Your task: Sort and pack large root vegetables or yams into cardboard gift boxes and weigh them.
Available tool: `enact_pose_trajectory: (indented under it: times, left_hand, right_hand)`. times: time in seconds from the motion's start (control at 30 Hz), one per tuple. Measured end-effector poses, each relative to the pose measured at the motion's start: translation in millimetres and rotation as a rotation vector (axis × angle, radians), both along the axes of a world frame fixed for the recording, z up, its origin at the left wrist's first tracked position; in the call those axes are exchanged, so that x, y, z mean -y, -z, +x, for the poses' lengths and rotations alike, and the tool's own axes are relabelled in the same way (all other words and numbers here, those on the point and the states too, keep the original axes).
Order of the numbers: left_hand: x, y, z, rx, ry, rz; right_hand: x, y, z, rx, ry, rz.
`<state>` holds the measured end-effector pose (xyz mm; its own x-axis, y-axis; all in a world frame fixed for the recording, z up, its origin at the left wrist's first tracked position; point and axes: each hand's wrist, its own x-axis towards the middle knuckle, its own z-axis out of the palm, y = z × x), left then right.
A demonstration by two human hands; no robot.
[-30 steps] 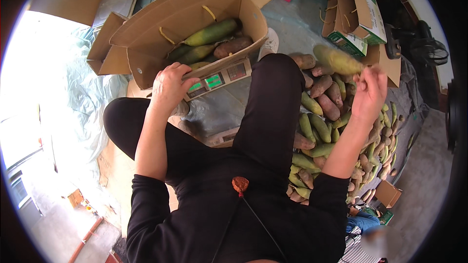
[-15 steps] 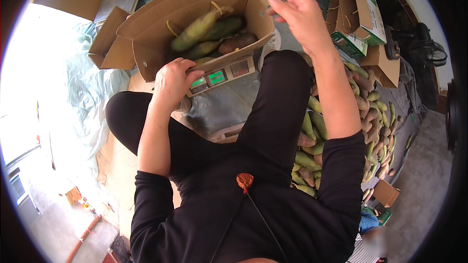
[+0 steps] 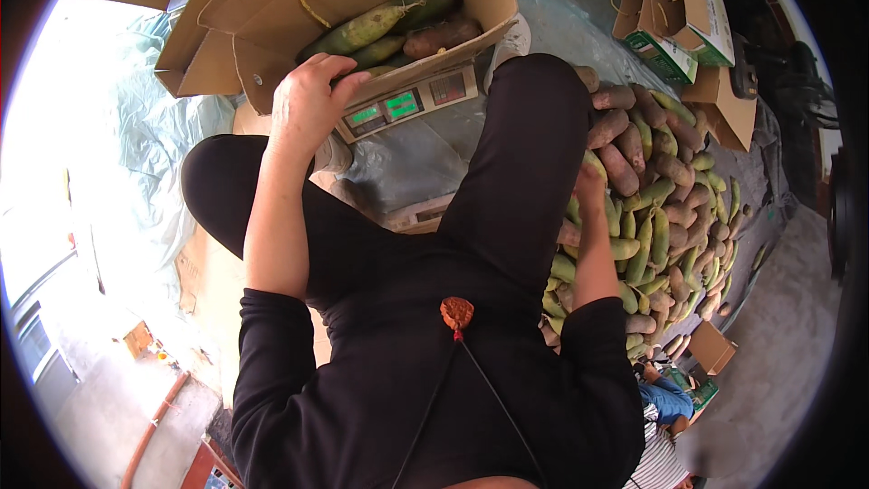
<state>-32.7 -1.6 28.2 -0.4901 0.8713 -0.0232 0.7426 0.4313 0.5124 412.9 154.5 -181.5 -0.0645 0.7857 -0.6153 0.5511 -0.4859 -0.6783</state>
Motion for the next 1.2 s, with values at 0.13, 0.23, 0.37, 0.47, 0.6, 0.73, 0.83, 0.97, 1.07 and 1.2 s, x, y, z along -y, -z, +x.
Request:
enact_pose_trajectory:
  times: [0.13,0.23,0.37,0.47,0.6,0.73,0.83,0.97,1.07,1.2]
  left_hand:
    - [3.3,-0.9,-0.5,-0.054,-0.009,0.022]
    - [-2.7,-0.2,2.0,-0.051,0.004,0.031]
    - [-0.2,2.6,1.0,-0.029,-0.02,0.009]
    - [5.9,-2.0,0.0,-0.062,-0.03,0.03]
    - [-5.7,3.9,3.1,-0.027,0.018,0.081]
    - [-5.5,3.5,3.1,0.014,0.038,0.11]
    - [-13.9,7.6,8.5,0.015,0.051,0.093]
    - [4.5,2.7,-3.0,-0.072,0.006,0.035]
    - [-14.4,6.2,2.4,-0.034,0.04,0.068]
    - [14.8,-11.8,-11.6,-0.105,-0.051,0.072]
  right_hand:
    - [49.8,6.3,-2.0,0.089,-0.079,0.036]
    - [76.5,66.8,33.6,0.253,-0.317,0.057]
    - [97.3,109.3,43.1,-0.136,0.128,-0.147]
    - [99.2,123.9,31.8,-0.109,-0.05,-0.173]
    - [82.9,199.4,64.1,0.042,-0.237,-0.007]
    - [123.1,246.3,93.7,0.128,-0.251,0.072]
    - [142.1,230.9,81.0,0.521,-0.46,0.261]
    - [139.0,158.8,23.8,-0.063,-0.097,-0.011]
    - [133.9,168.5,50.9,-0.115,-0.001,-0.05]
    - [133.5,133.3,-2.1,0.139,-0.421,0.049]
